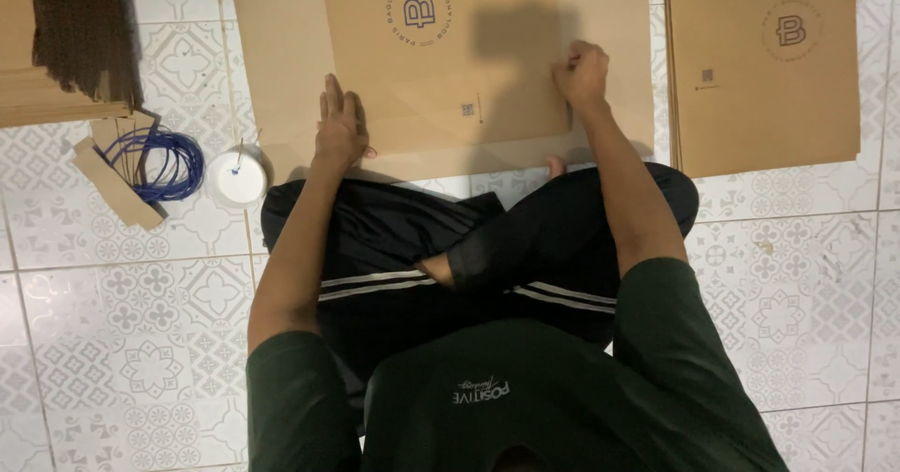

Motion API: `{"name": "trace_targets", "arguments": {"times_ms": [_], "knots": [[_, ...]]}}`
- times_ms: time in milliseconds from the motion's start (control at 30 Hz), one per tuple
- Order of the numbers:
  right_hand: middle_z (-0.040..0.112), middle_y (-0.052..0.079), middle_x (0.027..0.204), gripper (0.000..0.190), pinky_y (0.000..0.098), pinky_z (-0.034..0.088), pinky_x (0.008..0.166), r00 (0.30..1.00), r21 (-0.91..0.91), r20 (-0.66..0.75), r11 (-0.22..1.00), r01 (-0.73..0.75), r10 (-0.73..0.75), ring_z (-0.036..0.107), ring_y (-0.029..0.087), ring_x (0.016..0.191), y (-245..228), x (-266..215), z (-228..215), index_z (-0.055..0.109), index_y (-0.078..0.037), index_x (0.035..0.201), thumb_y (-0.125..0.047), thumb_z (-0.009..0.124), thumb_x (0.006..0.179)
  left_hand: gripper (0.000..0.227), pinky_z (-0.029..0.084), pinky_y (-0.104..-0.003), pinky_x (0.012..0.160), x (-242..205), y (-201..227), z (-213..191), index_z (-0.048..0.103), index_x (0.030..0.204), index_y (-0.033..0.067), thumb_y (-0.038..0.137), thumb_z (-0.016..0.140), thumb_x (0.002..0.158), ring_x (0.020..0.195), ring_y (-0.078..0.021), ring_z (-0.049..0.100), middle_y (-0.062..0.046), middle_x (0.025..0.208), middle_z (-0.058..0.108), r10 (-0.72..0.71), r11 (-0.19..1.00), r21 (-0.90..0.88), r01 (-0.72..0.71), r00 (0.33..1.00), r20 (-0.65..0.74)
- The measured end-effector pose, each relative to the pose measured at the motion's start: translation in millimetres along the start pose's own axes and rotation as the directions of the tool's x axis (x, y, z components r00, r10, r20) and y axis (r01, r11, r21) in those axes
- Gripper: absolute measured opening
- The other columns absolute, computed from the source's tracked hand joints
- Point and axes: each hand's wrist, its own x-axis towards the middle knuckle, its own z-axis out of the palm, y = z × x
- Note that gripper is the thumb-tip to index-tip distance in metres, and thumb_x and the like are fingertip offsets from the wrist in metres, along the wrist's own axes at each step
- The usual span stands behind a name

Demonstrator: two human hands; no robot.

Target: The person sits on the floor and applies glue to the edge of a flat cardboard piece using a small brush. They then press another cardboard piece onto the glued edge and smooth it down. The person repeats this process with additional cardboard pieces, folding and pressing them to form a box.

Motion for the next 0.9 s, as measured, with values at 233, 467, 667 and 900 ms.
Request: {"name": "trace_targets", "arguments": {"times_ms": [233, 467, 667, 900], "knots": [[0.067, 0.004, 0.069, 0.028, 0.0279, 0.054, 0.059, 0.970, 0.075, 0.034, 0.967, -0.243, 0.241, 0.062, 0.016, 0.059, 26.7, 16.1, 31.2, 0.070, 0.001, 0.094, -0.020, 0.082, 0.081, 0.067, 0.052, -0.053, 0.098, 3.3, 8.8, 4.3, 0.051, 0.135, 0.0024, 0.002, 0.075, 0.072, 0.137, -0.0531, 0.033, -0.033, 0.152, 0.029, -0.112, 0.994, -0.006, 0.113, 0.992, 0.065], [0.060, 0.021, 0.114, 0.058, 0.0401, 0.053, 0.088, 0.975, -0.037, 0.110, 0.981, -0.189, 0.192, 0.061, 0.033, 0.099, 42.5, 47.8, 58.4, 0.066, 0.004, 0.117, -0.034, 0.086, 0.078, 0.046, 0.049, -0.050, 0.104, -13.5, 21.2, 8.6, 0.059, 0.129, -0.0064, -0.004, 0.063, 0.083, 0.126, -0.0565, 0.052, -0.042, 0.142, 0.044, -0.046, 0.974, -0.225, -0.019, 0.960, -0.278], [0.058, 0.011, 0.102, 0.052, 0.0309, 0.054, 0.074, 0.879, 0.324, 0.272, 0.823, -0.467, 0.392, 0.058, 0.019, 0.086, -14.9, 61.8, 25.9, 0.053, 0.003, 0.116, -0.020, 0.079, 0.078, 0.052, 0.052, -0.045, 0.097, -3.1, 29.7, -13.9, 0.061, 0.129, -0.0025, -0.002, 0.069, 0.077, 0.114, -0.0426, 0.058, -0.030, 0.133, 0.053, -0.274, 0.887, -0.434, 0.162, 0.939, -0.210], [0.058, 0.020, 0.141, 0.074, 0.0540, 0.053, 0.104, 0.670, 0.455, 0.626, 0.511, -0.729, 0.399, 0.059, 0.036, 0.133, 43.1, 43.0, 79.1, 0.038, -0.007, 0.153, -0.032, 0.082, 0.098, 0.039, 0.055, -0.050, 0.096, 9.2, 1.3, 3.4, 0.058, 0.131, 0.0072, 0.001, 0.061, 0.092, 0.111, -0.0445, 0.063, -0.023, 0.117, 0.058, -0.563, 0.739, -0.560, 0.374, 0.800, -0.209]]}}
